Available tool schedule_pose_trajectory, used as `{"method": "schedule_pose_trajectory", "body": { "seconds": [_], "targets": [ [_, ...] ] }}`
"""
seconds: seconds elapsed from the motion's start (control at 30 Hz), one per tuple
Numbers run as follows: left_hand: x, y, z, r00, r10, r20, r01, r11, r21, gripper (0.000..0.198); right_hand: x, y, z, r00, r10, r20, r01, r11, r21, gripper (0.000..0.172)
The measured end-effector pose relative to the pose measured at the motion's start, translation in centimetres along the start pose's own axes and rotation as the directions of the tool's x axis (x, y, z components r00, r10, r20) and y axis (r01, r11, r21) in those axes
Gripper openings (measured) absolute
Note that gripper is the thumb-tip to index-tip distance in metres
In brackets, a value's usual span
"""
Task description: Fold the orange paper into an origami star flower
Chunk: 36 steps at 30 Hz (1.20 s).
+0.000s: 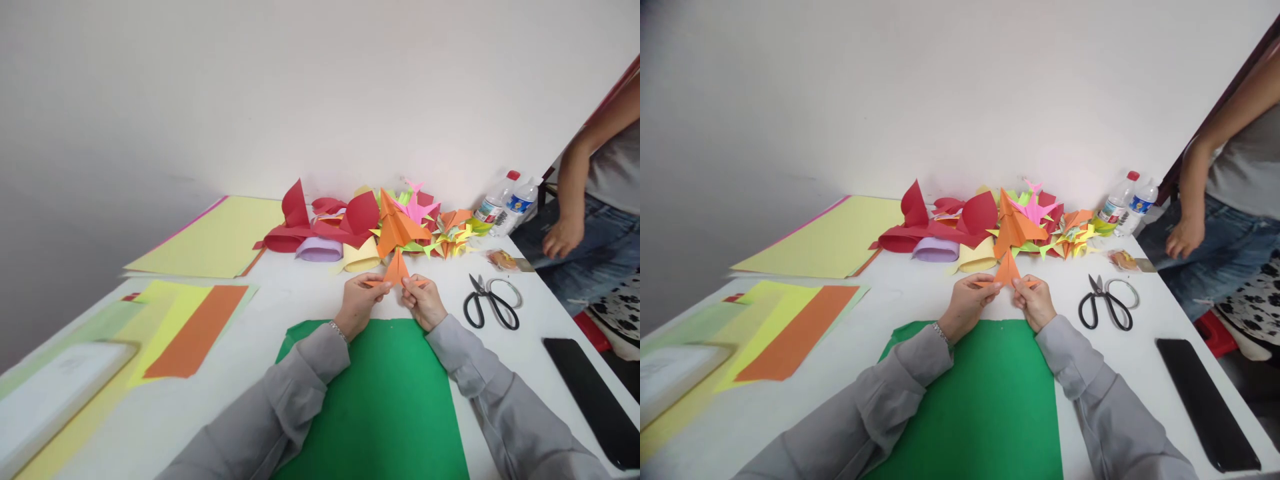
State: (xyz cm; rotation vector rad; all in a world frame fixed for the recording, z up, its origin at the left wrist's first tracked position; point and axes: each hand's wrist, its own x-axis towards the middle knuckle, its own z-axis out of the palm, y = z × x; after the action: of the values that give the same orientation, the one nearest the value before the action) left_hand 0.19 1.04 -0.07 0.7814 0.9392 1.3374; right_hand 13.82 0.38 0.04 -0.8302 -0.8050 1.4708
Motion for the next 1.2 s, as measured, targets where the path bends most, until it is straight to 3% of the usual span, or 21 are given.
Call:
{"method": "schedule_pose_trajectory", "body": {
  "seconds": [0.23,0.67,0.8,0.93,1.03,1.2],
  "targets": [
    [-0.2,0.2,0.2,0.999,-0.049,-0.015,0.046,0.986,-0.159,0.037,0.3,-0.1,-0.4,0.997,0.067,-0.026,-0.065,0.996,0.052,0.033],
    [-0.2,0.4,0.1,0.993,-0.072,0.098,0.097,0.957,-0.274,0.03,0.4,-0.1,-0.4,0.998,-0.004,-0.061,0.005,1.0,0.015,0.032],
    [-0.7,0.5,0.3,0.972,-0.078,0.22,0.134,0.958,-0.253,0.029,0.1,-0.1,-0.2,0.999,-0.033,0.005,0.033,0.999,-0.04,0.034],
    [-1.2,0.3,0.6,0.94,-0.011,0.341,0.05,0.993,-0.103,0.018,-0.3,0.1,-0.1,0.989,-0.079,0.124,0.101,0.978,-0.184,0.04],
    [-1.2,0.2,0.6,0.955,0.021,0.296,-0.001,0.998,-0.066,0.02,-0.2,0.3,-0.1,0.991,-0.082,0.102,0.103,0.968,-0.227,0.031],
    [-0.8,0.0,0.3,0.991,0.038,0.132,-0.031,0.998,-0.054,0.021,0.2,0.3,-0.3,0.995,-0.097,-0.039,0.092,0.99,-0.11,0.026]
  ]
}}
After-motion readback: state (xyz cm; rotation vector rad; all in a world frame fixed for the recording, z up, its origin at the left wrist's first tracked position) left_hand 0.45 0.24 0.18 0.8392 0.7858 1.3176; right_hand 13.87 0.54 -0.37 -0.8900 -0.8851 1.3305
